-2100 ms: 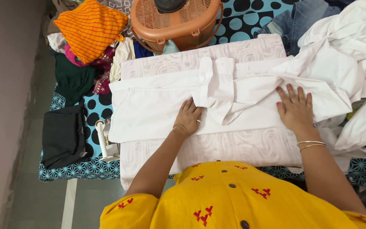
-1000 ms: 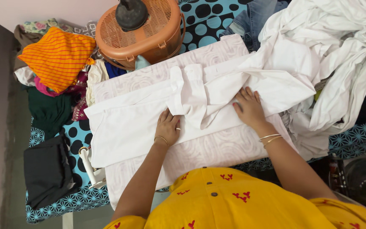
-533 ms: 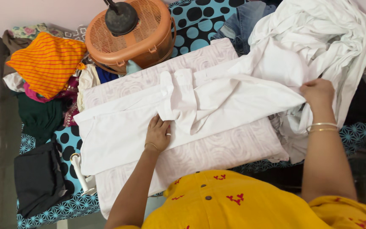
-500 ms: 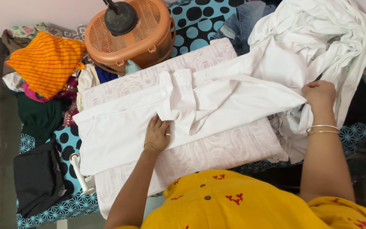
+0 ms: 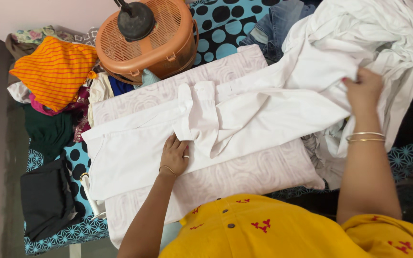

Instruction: The person folds a white button-down shirt on a flat surface, smoothing the fabric with their hands and neatly overlapping the sleeves and body of the garment.

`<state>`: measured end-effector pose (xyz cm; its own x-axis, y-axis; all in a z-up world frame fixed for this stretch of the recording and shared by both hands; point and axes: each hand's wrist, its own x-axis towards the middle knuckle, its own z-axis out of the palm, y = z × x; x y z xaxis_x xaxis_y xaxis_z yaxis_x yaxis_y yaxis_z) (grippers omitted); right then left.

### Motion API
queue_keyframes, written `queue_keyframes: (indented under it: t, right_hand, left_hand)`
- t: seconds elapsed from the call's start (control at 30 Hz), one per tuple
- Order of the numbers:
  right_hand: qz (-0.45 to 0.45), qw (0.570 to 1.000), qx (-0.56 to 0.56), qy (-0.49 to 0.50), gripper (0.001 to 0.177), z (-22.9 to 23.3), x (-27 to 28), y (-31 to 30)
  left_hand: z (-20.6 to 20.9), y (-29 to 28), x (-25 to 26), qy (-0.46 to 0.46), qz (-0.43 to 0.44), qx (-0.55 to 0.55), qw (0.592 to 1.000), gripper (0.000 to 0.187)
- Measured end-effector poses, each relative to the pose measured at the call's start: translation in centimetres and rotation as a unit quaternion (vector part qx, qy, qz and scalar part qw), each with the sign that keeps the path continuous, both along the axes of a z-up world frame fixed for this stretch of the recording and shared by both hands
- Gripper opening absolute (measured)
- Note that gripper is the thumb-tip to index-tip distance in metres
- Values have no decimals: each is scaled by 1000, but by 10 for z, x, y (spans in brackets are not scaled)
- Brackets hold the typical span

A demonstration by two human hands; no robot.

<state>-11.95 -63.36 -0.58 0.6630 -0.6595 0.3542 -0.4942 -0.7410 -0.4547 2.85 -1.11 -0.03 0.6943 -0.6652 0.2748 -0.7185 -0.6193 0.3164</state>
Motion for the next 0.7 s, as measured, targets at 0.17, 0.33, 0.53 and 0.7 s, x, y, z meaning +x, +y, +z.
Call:
queue_keyframes:
  t: [0.17,0.33,0.53,0.7]
  right_hand:
    - [30,977,190,-88,32,9,-8,-20]
    - [-37,989,41,138,45,28,19,-24]
    - [234,963,-130,0,43,71,107,55]
    - [242,907,-190,288,37,88,142,51]
  left_hand:
    - [0,2,-3,5,-2,-13,1000,39]
    - [-3,3,-1,9,0,7,1000,35]
    - [-1,2,-1,17,1,6,1000,35]
    - [0,1,-1,14,1,4,1000,36]
